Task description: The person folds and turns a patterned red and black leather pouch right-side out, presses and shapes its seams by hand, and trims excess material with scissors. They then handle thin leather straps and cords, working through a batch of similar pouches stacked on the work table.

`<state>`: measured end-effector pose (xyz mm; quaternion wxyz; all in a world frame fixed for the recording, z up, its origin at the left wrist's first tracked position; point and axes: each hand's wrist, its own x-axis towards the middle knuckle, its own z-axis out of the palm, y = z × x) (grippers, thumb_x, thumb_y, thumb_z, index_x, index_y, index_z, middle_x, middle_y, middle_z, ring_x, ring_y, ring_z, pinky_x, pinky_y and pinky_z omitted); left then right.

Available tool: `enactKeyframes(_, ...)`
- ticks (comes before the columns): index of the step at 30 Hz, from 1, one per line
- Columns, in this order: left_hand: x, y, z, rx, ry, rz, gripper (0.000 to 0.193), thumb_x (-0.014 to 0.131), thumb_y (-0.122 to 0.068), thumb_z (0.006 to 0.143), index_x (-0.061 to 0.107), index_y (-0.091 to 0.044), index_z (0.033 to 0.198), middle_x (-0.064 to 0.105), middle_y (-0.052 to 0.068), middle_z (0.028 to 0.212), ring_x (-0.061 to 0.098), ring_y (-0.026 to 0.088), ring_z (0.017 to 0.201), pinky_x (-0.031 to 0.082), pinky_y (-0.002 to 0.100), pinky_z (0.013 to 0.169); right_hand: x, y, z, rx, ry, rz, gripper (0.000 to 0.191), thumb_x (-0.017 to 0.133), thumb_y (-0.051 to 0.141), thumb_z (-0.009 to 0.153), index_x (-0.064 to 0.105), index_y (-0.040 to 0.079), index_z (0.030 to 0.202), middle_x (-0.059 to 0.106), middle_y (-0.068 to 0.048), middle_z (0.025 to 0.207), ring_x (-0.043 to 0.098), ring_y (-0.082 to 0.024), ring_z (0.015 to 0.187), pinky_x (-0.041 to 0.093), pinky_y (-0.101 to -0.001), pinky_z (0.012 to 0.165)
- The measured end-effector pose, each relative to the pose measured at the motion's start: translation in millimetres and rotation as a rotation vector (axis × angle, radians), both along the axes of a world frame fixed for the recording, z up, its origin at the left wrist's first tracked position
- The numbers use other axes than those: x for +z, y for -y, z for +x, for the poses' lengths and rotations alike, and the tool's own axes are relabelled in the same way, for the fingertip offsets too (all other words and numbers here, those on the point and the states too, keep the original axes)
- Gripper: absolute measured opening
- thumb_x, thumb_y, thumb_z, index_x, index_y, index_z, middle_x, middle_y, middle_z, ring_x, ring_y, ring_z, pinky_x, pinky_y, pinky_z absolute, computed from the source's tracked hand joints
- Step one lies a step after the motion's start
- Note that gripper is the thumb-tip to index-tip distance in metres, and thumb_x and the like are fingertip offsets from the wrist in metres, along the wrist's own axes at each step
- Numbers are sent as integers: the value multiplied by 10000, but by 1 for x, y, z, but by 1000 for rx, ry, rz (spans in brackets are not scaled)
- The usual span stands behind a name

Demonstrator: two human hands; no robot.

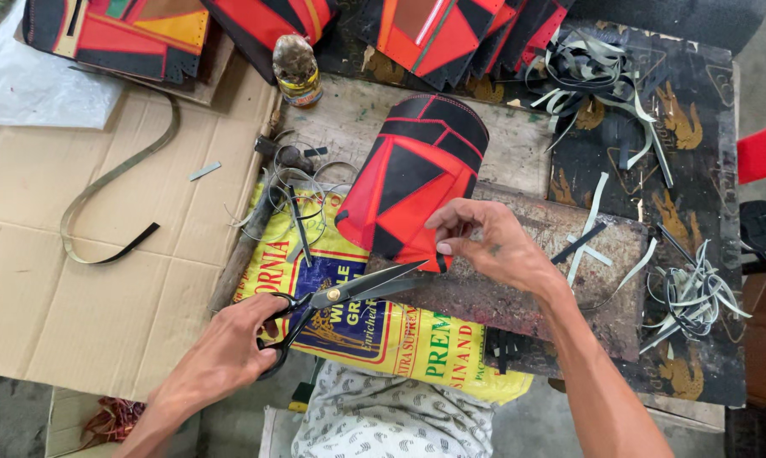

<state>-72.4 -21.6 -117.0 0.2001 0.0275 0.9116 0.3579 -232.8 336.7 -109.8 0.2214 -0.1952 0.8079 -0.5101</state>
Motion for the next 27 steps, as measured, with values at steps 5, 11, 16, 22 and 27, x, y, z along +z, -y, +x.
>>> enactKeyframes(5,-7,-5,-5,-44,-183,33,621,760,-30,617,610,41,1216,671,191,1202,632,377,1151,477,426,995,1,5,-2,-5,3,3,255,732,-25,824,727,44,1069,708,4,836,650,-102,806,543,-292,790)
enactKeyframes(11,-16,-9,-10,-40,-83,11,656,769,-61,625,615,34,1255,678,173,1193,655,337,1122,493,393,998,-3,6,-3,12,6,-41,246,726,-27,832,720,47,1067,723,9,837,662,-96,807,539,-283,788)
enactKeyframes(16,-16,-13,-16,-102,-177,27,621,767,-58,611,621,61,1203,680,186,1163,650,358,1105,491,413,971,-5,6,-3,-16,3,-6,242,742,-19,827,726,55,1056,725,11,838,665,-93,806,523,-281,772)
enactKeyframes(22,-10,-17,-19,-41,17,-6,613,722,-44,657,627,23,1259,704,144,1089,705,283,923,550,359,867,-4,8,-4,-36,14,-14,223,754,2,833,729,55,1048,725,14,833,668,-90,803,550,-283,777)
enactKeyframes(27,-8,-19,-21,-13,-28,109,556,697,2,661,631,70,1210,726,142,1082,739,236,835,586,334,791,-4,9,-4,-55,34,-12,216,752,-2,839,722,49,1047,713,12,836,666,-86,810,565,-285,771)
